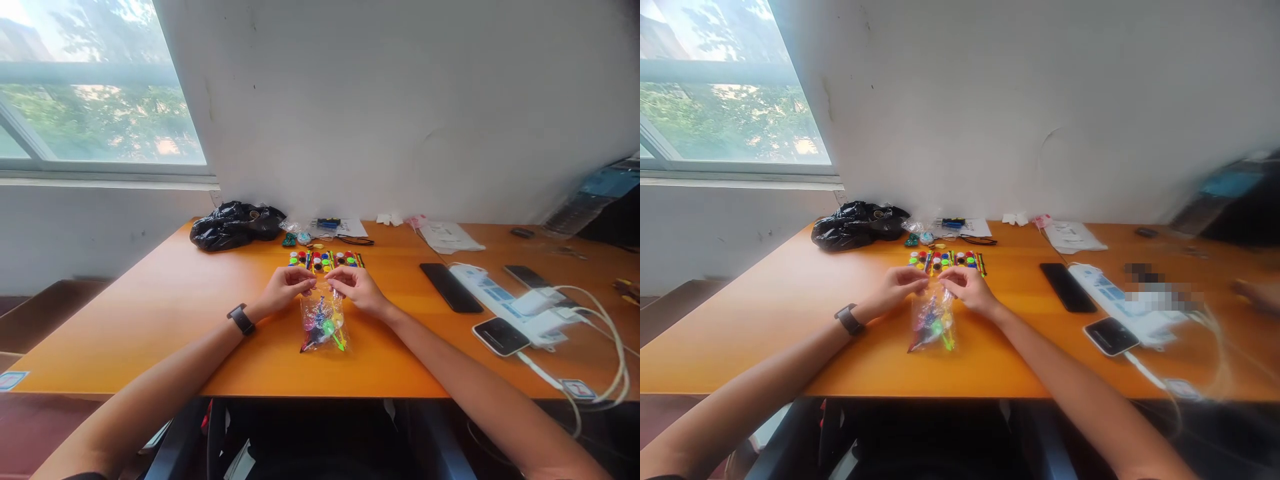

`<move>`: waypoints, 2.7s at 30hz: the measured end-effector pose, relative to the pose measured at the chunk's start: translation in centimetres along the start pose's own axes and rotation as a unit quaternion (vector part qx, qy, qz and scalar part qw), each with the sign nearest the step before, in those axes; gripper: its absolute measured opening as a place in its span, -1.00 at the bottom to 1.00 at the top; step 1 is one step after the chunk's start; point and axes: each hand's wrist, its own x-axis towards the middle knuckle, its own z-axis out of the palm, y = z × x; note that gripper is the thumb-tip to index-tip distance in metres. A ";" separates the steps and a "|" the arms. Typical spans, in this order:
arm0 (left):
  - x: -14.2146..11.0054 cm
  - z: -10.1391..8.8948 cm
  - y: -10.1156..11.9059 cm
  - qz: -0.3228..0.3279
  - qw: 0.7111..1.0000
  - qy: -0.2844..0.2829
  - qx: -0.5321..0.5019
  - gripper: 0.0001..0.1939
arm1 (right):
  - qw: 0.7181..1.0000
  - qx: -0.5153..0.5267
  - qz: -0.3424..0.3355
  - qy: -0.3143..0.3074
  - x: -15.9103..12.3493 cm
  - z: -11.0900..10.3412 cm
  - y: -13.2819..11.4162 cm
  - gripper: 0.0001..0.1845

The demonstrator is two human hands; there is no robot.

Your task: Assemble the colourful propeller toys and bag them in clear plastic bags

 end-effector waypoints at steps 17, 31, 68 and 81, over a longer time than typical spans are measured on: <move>-0.3 0.5 0.1 -0.016 0.997 0.064 -0.029 -0.57 | 1.000 0.014 -0.019 0.000 -0.3 -0.1 -0.4 -0.68; -0.1 0.3 0.3 0.009 0.999 -0.020 0.040 -0.61 | 0.998 -0.027 0.007 -0.051 -0.2 -0.5 -0.1 -0.60; 0.0 -0.5 0.1 0.038 0.978 -0.114 0.170 -0.55 | 0.991 -0.041 0.050 -0.115 -0.5 0.0 1.0 -0.55; 1.3 -12.9 2.9 -0.063 0.909 -0.163 0.378 -0.81 | 0.992 -0.039 0.080 -0.086 -0.2 -0.4 1.4 -0.55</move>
